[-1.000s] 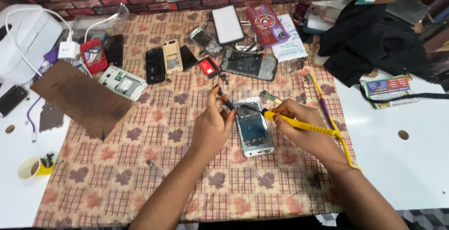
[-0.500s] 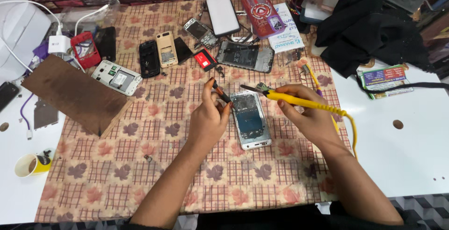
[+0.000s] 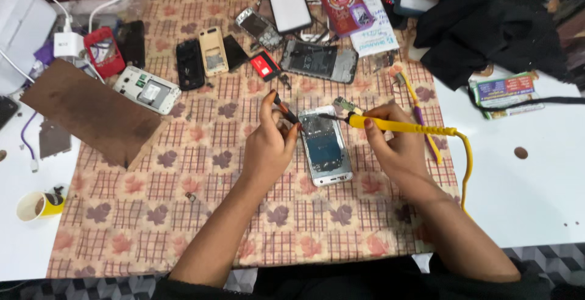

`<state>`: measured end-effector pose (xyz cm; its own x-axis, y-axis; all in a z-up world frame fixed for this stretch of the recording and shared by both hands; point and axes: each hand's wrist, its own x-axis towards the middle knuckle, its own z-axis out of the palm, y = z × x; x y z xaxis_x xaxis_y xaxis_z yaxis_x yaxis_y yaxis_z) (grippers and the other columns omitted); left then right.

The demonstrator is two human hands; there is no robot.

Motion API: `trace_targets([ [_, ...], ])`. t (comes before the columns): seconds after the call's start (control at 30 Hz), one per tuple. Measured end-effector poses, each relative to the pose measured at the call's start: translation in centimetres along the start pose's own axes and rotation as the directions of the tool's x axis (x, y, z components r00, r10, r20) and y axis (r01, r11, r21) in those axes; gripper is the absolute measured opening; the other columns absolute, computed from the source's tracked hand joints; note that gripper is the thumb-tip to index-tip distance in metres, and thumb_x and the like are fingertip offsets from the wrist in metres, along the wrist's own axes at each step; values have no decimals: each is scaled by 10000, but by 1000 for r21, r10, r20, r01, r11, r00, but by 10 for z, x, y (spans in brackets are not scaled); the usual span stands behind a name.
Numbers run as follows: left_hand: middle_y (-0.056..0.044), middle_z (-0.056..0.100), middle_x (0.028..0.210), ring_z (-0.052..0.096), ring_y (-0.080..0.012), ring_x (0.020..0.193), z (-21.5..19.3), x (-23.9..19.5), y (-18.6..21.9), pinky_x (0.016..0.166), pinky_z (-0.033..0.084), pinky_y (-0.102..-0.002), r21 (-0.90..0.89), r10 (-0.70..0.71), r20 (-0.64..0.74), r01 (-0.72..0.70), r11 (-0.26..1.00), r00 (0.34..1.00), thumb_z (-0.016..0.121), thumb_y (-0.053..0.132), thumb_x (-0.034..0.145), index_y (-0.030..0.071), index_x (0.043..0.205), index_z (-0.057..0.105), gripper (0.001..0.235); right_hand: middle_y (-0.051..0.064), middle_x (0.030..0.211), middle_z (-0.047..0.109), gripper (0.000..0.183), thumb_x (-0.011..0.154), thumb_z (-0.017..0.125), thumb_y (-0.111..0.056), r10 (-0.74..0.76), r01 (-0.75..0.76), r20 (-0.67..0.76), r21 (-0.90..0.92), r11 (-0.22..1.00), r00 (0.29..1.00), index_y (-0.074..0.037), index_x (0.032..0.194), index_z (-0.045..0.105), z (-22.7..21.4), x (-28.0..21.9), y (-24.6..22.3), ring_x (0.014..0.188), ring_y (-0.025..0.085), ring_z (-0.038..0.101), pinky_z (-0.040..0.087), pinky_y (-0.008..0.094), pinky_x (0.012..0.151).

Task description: The person uses a soldering iron and tweezers to work on the internal components of a disassembled white smartphone. The person repeatedly applies the soldering iron to the phone's motherboard while holding the device steady with the other hand.

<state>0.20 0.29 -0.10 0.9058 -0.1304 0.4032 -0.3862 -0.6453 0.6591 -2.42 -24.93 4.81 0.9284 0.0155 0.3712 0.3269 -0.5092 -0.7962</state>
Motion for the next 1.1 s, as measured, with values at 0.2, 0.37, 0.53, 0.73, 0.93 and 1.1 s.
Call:
trace_targets([
  [0.2, -156, 746, 1035, 758, -267, 792, 1, -2, 0, 668, 605, -374, -4, 88, -49, -88, 996, 995, 705, 83, 970, -34, 1534, 164, 789, 83, 956, 697, 142, 1004, 654, -117, 59, -60, 22, 45, 997, 998, 8, 1061, 619, 5, 2, -1, 818, 121, 654, 497, 252, 568],
  [0.37, -145, 752, 1013, 763, -266, 803, 2, -2, -1, 679, 604, -380, -34, 80, -48, -82, 996, 996, 704, 77, 977, -20, 1541, 165, 786, 96, 946, 692, 144, 1017, 670, -111, -12, 12, -11, -23, 1000, 1000, 17, 1066, 624, 2, -1, 1, 819, 137, 656, 499, 269, 611],
  [0.53, -147, 754, 1011, 763, -267, 790, 2, -3, 2, 675, 605, -385, -25, 82, -63, -84, 996, 995, 714, 85, 975, -7, 1545, 172, 792, 81, 919, 716, 127, 1011, 686, -111, 0, -4, -65, -59, 998, 998, 7, 1050, 661, -2, 4, 2, 795, 149, 667, 513, 279, 668],
  [0.73, -149, 753, 1019, 760, -264, 780, 2, -4, 0, 667, 600, -386, -42, 73, -57, -75, 996, 996, 704, 84, 983, -2, 1551, 161, 790, 96, 934, 717, 140, 998, 688, -128, -16, 18, 22, -106, 994, 1000, 1, 1049, 668, -2, 1, -1, 809, 171, 685, 522, 288, 636],
  [0.93, -156, 751, 1042, 761, -263, 792, 3, -3, 3, 676, 604, -388, -39, 70, -50, -72, 997, 996, 702, 84, 984, 9, 1552, 160, 788, 110, 983, 721, 157, 1007, 694, -122, -80, 82, 17, -105, 991, 997, 7, 1086, 652, -2, -1, -5, 861, 172, 692, 558, 284, 669],
  [1.1, -163, 746, 1052, 762, -268, 801, 3, -3, 4, 683, 613, -387, -13, 38, -23, -38, 999, 999, 707, 86, 970, 8, 1537, 172, 784, 118, 975, 729, 174, 988, 695, -124, 3, 0, 46, -74, 997, 999, 9, 1080, 632, 1, 1, -5, 825, 172, 706, 579, 278, 634],
])
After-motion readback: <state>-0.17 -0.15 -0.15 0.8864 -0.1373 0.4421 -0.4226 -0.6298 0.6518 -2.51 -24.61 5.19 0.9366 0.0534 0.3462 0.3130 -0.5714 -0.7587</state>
